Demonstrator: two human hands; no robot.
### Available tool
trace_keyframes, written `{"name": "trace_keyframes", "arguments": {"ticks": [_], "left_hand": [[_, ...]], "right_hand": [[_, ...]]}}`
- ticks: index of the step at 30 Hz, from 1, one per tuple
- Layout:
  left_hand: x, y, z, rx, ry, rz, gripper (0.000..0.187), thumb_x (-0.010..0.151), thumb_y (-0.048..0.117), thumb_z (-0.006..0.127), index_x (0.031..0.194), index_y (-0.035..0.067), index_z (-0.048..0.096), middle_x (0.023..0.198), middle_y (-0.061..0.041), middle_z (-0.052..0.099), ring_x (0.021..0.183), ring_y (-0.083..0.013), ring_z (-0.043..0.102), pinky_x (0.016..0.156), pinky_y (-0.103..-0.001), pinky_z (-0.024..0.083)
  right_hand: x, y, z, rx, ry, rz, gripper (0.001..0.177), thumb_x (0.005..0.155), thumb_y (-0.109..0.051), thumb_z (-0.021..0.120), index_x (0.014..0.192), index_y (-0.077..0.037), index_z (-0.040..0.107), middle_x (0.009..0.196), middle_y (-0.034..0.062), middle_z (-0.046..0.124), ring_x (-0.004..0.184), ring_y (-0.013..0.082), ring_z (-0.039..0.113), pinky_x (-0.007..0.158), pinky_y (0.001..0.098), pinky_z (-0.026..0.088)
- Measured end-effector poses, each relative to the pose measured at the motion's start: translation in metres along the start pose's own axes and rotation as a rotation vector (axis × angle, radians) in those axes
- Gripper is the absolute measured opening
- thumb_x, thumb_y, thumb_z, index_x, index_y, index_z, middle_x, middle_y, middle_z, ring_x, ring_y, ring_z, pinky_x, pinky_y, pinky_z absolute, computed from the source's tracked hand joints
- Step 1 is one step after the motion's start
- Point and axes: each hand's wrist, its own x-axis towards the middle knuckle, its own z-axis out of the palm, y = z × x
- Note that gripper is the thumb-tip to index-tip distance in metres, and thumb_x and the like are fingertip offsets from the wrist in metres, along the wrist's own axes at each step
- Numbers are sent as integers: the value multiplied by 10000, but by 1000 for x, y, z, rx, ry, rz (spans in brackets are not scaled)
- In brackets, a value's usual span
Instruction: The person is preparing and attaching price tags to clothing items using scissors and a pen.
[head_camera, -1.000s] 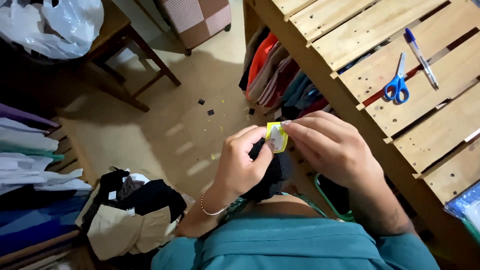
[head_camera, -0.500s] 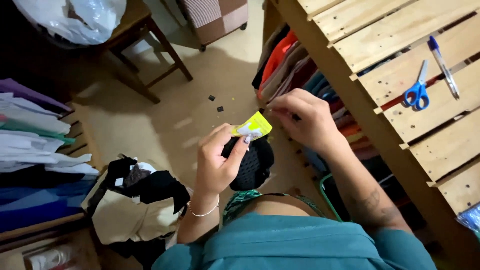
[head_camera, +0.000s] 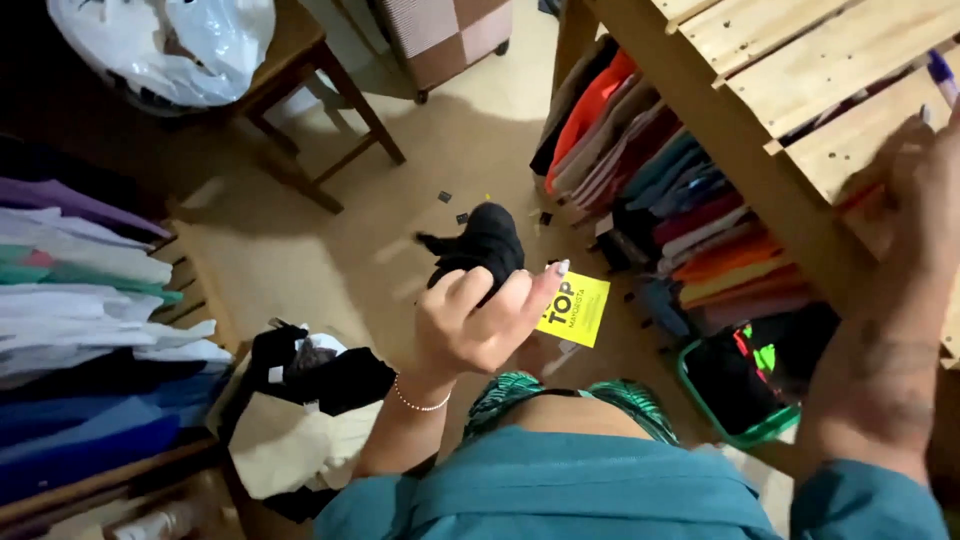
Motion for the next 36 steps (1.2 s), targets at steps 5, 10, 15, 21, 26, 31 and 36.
{"name": "trace_keyframes", "arguments": {"ticks": [5,10,15,21,26,31,36], "left_hand": [[-8,-15,20,-35,17,73,394,1014,258,962,1327,124,763,1153,-62,724,672,-153,473,546,-262,468],[-5,-18,41,-74,42,23,372,1013,201,949,1315,90,761,1179,-101,765,661,-148,520,548,-254,495],[2,-11,68,-94,79,-110,358,976,175,947,1226,11,750,1046,-125,767,744,-154,698,634,-275,613],[11,3,90,-737,47,-807,215,1043,99,626,934,54,807,905,-56,812,778,-214,752,726,-346,596],[16,8,96,-1179,-176,-1261,387,1068,337,557,913,113,833,945,-25,836,698,-74,587,703,-302,482],[27,8,102,-1425,-63,-1256,268,1046,201,528,1188,73,716,1029,-37,793,1283,-216,646,1222,-391,409],[28,8,104,-1585,-14,-936,662,1017,260,272,1518,-102,507,1613,-271,507,1554,-373,481,1351,-478,364]], "right_hand": [[-8,20,-3,340,37,-331,375,1309,-302,326,1624,-105,378,1402,180,565,1140,245,685,942,367,646],[-4,78,3,-333,267,-385,238,1291,-107,655,1157,9,815,1167,264,628,995,436,603,782,542,478],[-35,80,-8,-519,359,-515,189,1070,-38,625,1010,-79,799,850,100,502,809,243,516,702,328,475],[-68,3,-43,-382,125,-114,455,998,81,732,1452,71,721,1252,303,529,1037,471,593,863,572,535],[-48,33,-41,-619,7,-254,210,1148,-240,712,1284,-80,709,1174,298,643,1076,503,574,820,573,405],[-41,41,-38,-604,65,-399,321,945,-94,794,1266,-100,810,1091,191,727,1018,403,638,789,498,465],[-34,46,-39,-511,19,-458,183,949,-70,770,1123,-20,742,1096,227,695,979,394,602,792,483,490]]}}
